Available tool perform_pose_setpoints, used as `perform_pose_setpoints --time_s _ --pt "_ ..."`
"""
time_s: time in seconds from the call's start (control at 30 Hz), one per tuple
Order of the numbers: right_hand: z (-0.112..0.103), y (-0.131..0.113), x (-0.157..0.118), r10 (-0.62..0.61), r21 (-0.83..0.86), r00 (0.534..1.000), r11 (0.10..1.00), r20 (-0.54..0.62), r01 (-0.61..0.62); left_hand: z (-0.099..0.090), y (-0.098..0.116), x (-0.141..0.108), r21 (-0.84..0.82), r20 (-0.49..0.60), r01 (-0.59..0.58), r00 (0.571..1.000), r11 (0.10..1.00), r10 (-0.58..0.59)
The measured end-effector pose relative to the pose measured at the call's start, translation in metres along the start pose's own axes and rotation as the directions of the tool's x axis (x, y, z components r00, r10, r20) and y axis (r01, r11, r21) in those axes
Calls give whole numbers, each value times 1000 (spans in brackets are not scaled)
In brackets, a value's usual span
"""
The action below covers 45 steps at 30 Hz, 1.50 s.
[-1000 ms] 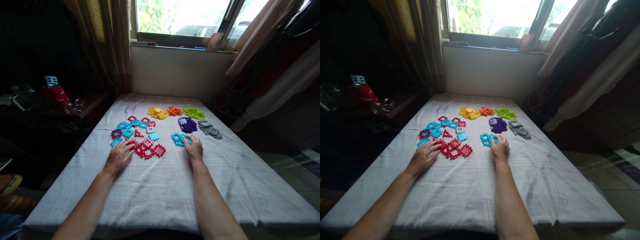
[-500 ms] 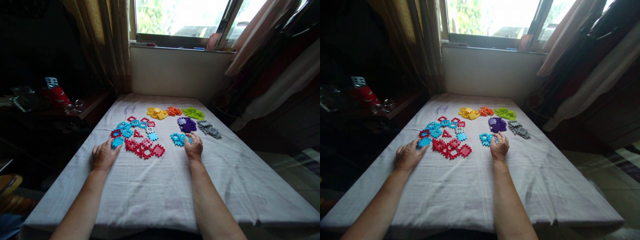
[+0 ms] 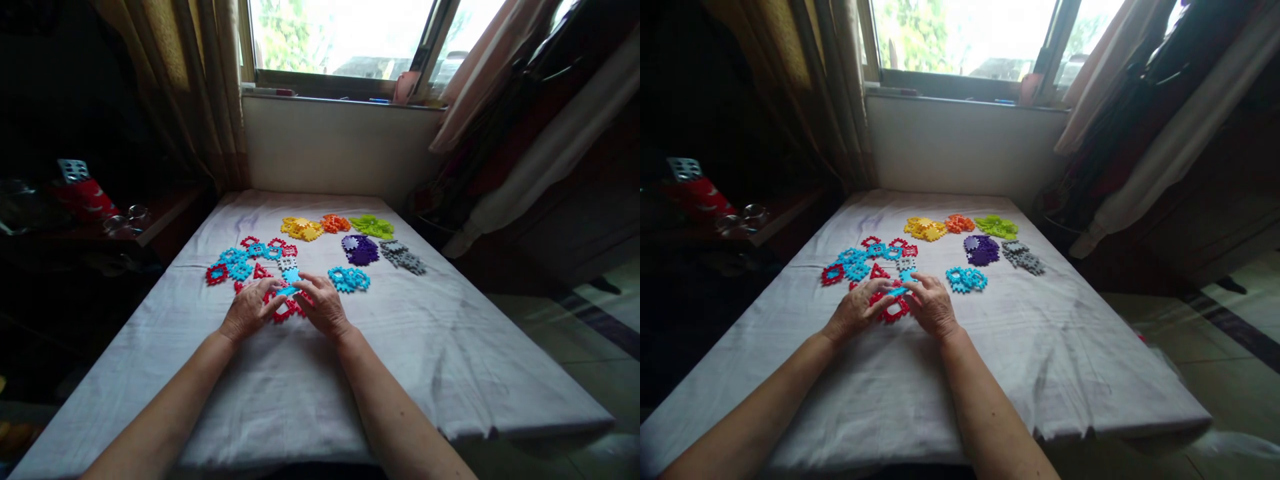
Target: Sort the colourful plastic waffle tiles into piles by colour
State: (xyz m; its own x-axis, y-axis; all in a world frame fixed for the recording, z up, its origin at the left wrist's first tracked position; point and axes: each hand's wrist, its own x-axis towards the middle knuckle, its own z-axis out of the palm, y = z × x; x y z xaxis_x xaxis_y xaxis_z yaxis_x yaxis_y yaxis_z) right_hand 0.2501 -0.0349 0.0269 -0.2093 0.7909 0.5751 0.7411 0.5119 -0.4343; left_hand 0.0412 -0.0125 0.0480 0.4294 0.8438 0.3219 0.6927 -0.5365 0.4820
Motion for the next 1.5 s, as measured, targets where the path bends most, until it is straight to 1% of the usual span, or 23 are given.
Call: perform_pose_setpoints --time_s 0.07,0.13,0.17,0.2,0.27,0.33,0.37,0.4,0.5,0.63,0.77,0.8,0.87,0.93,0.97,1.0,1.03,1.1,1.23,1.3,1.37,1.43,1.5 --pt "-4 6 -1 47 59 999 997 -18 -46 3 1 8 0 30 -8 1000 1000 8" --pt "-12 20 -2 196 112 978 976 -69 -187 10 1 15 63 31 -20 999 998 18" --pt "-17 30 -4 301 134 946 949 -119 -285 14 2 18 114 38 -31 999 993 27" --pt "-24 42 -5 413 154 892 908 -184 -389 19 3 20 164 61 -48 997 985 38" --pt "-37 66 -10 594 183 737 803 -321 -567 30 5 20 236 147 -96 987 967 63" --pt "-49 88 -15 685 186 603 710 -410 -679 38 8 18 263 217 -143 972 954 86" --pt "-53 96 -17 706 180 562 677 -430 -713 41 8 15 268 229 -154 969 951 92" --pt "-56 102 -19 720 172 539 655 -436 -735 43 8 13 272 227 -158 969 949 97" --pt "-58 109 -22 748 137 520 615 -413 -776 41 3 4 275 197 -168 974 947 115" --pt "-54 105 -23 742 30 541 599 -397 -800 31 -6 -6 271 202 -205 967 940 152" --pt "-49 96 -23 621 -96 612 660 -489 -745 20 -14 -14 263 208 -236 961 935 184" --pt "-46 92 -21 577 -121 650 695 -494 -709 18 -16 -16 257 205 -249 958 934 199" --pt "-38 78 -12 477 -162 775 799 -415 -579 17 -21 -19 240 201 -266 955 934 220" --pt "-25 61 2 353 -169 912 905 -210 -389 16 -25 -23 229 187 -266 956 936 226" --pt "-17 52 9 289 -157 953 941 -85 -299 17 -26 -25 228 175 -263 958 937 226" --pt "-10 44 16 238 -143 971 962 31 -232 17 -27 -26 231 160 -260 961 938 226" --pt "-2 36 23 204 -134 971 973 127 -187 17 -28 -28 235 147 -257 963 938 227" --pt "11 26 34 171 -140 952 980 254 -139 17 -30 -30 242 131 -252 965 937 226" --pt "24 17 41 146 -161 922 983 358 -93 16 -30 -33 248 137 -237 968 939 208" --pt "24 17 38 157 -163 928 981 339 -106 16 -31 -33 242 145 -235 968 941 204" --pt "18 20 32 180 -171 945 976 272 -137 16 -31 -33 232 148 -235 968 944 204" --pt "6 27 24 228 -197 961 961 154 -197 16 -31 -32 223 144 -235 968 946 207" --pt "-10 39 14 311 -240 951 922 -7 -303 16 -32 -32 217 134 -237 968 947 211"
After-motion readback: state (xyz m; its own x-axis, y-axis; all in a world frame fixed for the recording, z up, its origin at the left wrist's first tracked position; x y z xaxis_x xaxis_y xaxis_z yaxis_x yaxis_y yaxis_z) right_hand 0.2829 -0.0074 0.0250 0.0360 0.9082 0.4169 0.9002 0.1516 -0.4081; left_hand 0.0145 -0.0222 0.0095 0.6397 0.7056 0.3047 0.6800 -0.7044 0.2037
